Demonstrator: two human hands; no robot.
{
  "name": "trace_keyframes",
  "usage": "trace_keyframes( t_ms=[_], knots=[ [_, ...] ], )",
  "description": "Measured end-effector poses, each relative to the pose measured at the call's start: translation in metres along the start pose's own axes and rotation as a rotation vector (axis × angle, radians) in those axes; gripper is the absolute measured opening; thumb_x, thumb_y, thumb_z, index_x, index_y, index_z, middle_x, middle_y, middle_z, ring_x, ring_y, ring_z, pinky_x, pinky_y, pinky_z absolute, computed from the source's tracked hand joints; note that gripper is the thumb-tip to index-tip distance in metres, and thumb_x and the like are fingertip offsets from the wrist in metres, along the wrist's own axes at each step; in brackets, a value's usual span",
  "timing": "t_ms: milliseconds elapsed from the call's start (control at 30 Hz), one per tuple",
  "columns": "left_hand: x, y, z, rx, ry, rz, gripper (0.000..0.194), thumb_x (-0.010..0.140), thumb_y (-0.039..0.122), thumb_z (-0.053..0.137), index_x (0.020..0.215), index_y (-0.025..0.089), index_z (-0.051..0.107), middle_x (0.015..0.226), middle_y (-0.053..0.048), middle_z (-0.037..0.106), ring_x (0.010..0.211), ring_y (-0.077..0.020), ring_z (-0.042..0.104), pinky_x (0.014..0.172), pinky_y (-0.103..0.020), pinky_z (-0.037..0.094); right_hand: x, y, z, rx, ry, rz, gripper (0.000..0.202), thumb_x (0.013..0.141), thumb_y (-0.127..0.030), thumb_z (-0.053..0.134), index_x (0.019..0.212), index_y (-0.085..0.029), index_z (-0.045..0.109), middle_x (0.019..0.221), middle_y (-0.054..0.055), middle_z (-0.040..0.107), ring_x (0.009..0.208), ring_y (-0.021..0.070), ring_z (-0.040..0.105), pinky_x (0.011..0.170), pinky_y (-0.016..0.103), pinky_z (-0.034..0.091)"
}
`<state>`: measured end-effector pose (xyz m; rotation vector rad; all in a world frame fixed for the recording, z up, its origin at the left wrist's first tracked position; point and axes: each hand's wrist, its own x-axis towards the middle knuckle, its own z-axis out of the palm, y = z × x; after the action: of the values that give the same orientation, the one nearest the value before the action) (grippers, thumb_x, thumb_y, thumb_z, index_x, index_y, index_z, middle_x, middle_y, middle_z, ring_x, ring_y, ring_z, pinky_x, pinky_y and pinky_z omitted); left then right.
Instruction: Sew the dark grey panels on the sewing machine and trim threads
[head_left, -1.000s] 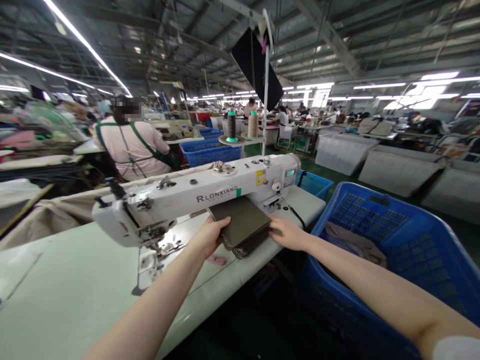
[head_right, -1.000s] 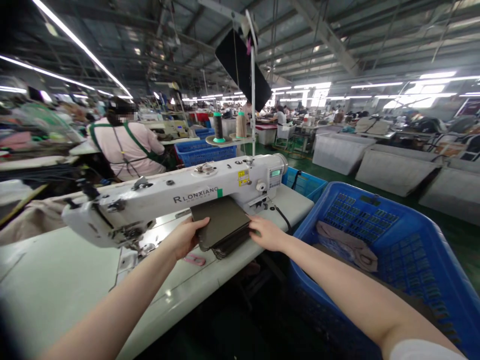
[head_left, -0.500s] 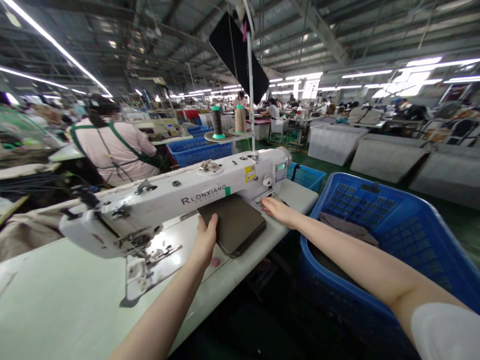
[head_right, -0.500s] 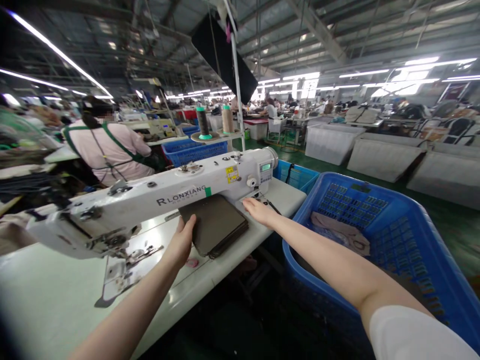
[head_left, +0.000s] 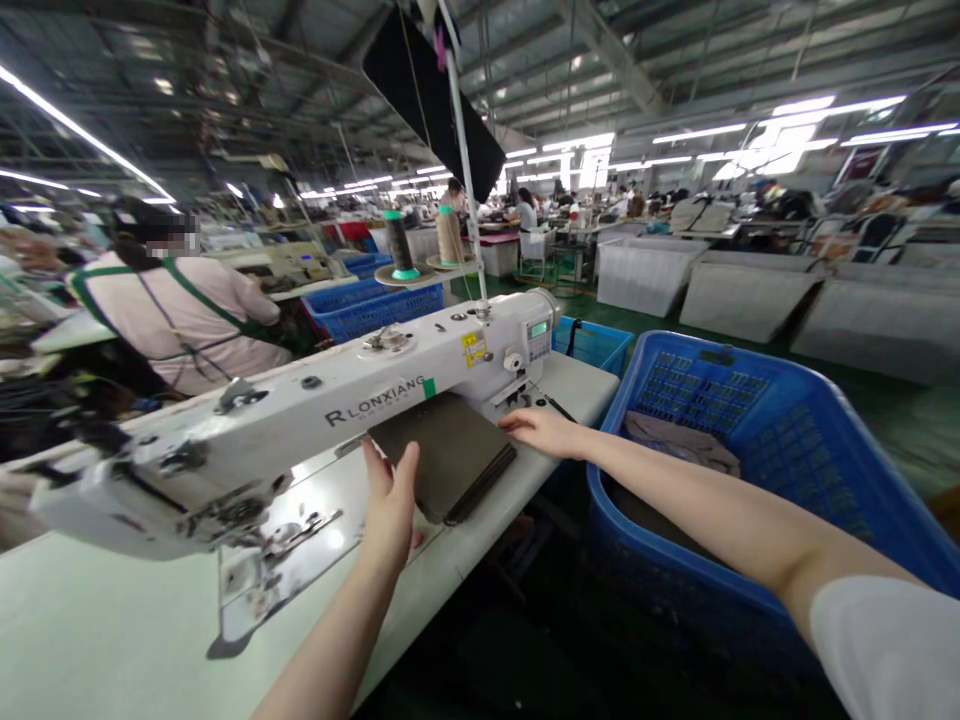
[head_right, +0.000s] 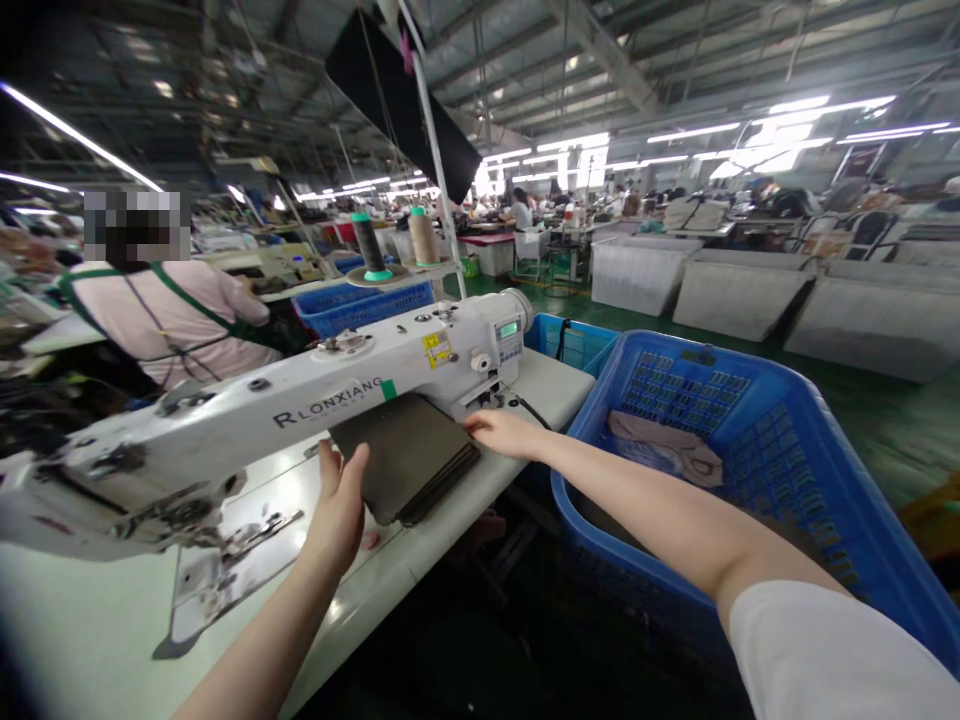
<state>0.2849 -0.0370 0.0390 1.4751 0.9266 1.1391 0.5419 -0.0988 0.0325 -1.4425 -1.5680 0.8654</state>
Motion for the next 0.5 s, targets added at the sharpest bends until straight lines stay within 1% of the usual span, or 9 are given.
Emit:
trace_keyframes(
  t_ms=[67, 100, 133, 200, 233, 300, 400, 467, 500],
  knots=[
    [-0.015, 0.001, -0.002, 0.161, -0.042, 0.064, 0.094, 0.078, 0.049, 0.071, 0.152, 0.030, 0.017, 0.162, -0.004, 0.011, 0.148, -0.0248, 0.008, 0.121, -0.042, 0.009, -0.011, 0.001, 0.000, -0.051, -0.018, -0.044, 0.045, 0.082, -0.027, 0.066, 0.125, -0.019, 0.057, 0.126, 0.007, 0.062, 0.115, 0.0211, 0.059, 0.105, 0.035, 0.044],
    [-0.022, 0.000, -0.002, 0.271, -0.074, 0.103, 0.101, 0.073, 0.049, 0.075, 0.152, 0.030, 0.015, 0.163, -0.005, 0.004, 0.149, -0.0262, 0.001, 0.121, -0.044, 0.005, -0.017, 0.000, 0.000, -0.074, -0.028, -0.066, 0.053, 0.080, -0.027, 0.068, 0.130, -0.020, 0.054, 0.130, 0.006, 0.059, 0.118, 0.0211, 0.058, 0.106, 0.034, 0.043],
    [-0.027, -0.001, -0.002, 0.384, -0.105, 0.142, 0.105, 0.070, 0.050, 0.078, 0.152, 0.030, 0.016, 0.163, -0.006, -0.002, 0.149, -0.0279, -0.002, 0.120, -0.045, 0.005, -0.021, -0.002, 0.001, -0.096, -0.035, -0.086, 0.058, 0.078, -0.028, 0.070, 0.133, -0.021, 0.051, 0.132, 0.006, 0.057, 0.119, 0.0213, 0.057, 0.106, 0.034, 0.042],
    [-0.035, -0.005, 0.000, 0.549, -0.141, 0.207, 0.102, 0.069, 0.052, 0.077, 0.151, 0.030, 0.021, 0.162, -0.007, -0.009, 0.148, -0.0305, -0.003, 0.120, -0.048, 0.008, -0.027, -0.007, 0.003, -0.146, -0.038, -0.114, 0.063, 0.078, -0.034, 0.072, 0.135, -0.022, 0.048, 0.133, 0.006, 0.057, 0.118, 0.0226, 0.057, 0.105, 0.035, 0.042],
    [-0.036, -0.006, 0.001, 0.579, -0.140, 0.223, 0.097, 0.070, 0.053, 0.076, 0.150, 0.030, 0.025, 0.162, -0.007, -0.010, 0.148, -0.0314, -0.002, 0.119, -0.048, 0.010, -0.028, -0.010, 0.004, -0.173, -0.038, -0.121, 0.061, 0.079, -0.036, 0.071, 0.134, -0.022, 0.049, 0.131, 0.007, 0.058, 0.117, 0.0237, 0.057, 0.103, 0.037, 0.043],
    [-0.036, -0.009, 0.004, 0.604, -0.124, 0.242, 0.087, 0.074, 0.053, 0.072, 0.147, 0.028, 0.032, 0.162, -0.008, -0.007, 0.148, -0.0321, 0.001, 0.119, -0.048, 0.013, -0.027, -0.016, 0.007, -0.228, -0.048, -0.131, 0.055, 0.081, -0.037, 0.070, 0.130, -0.020, 0.054, 0.125, 0.008, 0.062, 0.113, 0.0261, 0.058, 0.100, 0.039, 0.044],
    [-0.030, -0.009, 0.002, 0.612, -0.106, 0.251, 0.083, 0.078, 0.053, 0.067, 0.147, 0.025, 0.031, 0.162, -0.011, 0.001, 0.148, -0.0312, 0.004, 0.119, -0.048, 0.014, -0.024, -0.023, 0.009, -0.284, -0.085, -0.150, 0.050, 0.079, -0.033, 0.071, 0.125, -0.019, 0.058, 0.123, 0.009, 0.063, 0.114, 0.0271, 0.058, 0.100, 0.039, 0.043],
    [-0.029, -0.007, -0.004, 0.606, -0.096, 0.253, 0.085, 0.081, 0.053, 0.064, 0.150, 0.023, 0.025, 0.161, -0.013, 0.005, 0.148, -0.0308, 0.002, 0.118, -0.050, 0.014, -0.025, -0.026, -0.001, -0.322, -0.101, -0.140, 0.053, 0.076, -0.032, 0.074, 0.126, -0.019, 0.058, 0.128, 0.009, 0.060, 0.118, 0.0254, 0.055, 0.103, 0.035, 0.040],
    [-0.031, -0.006, -0.007, 0.609, -0.087, 0.274, 0.087, 0.081, 0.052, 0.063, 0.151, 0.022, 0.022, 0.161, -0.014, 0.005, 0.148, -0.0311, 0.001, 0.118, -0.051, 0.014, -0.026, -0.025, -0.012, -0.347, -0.098, -0.115, 0.055, 0.076, -0.032, 0.074, 0.127, -0.019, 0.058, 0.131, 0.008, 0.059, 0.120, 0.0239, 0.055, 0.104, 0.033, 0.039]
  ],
)
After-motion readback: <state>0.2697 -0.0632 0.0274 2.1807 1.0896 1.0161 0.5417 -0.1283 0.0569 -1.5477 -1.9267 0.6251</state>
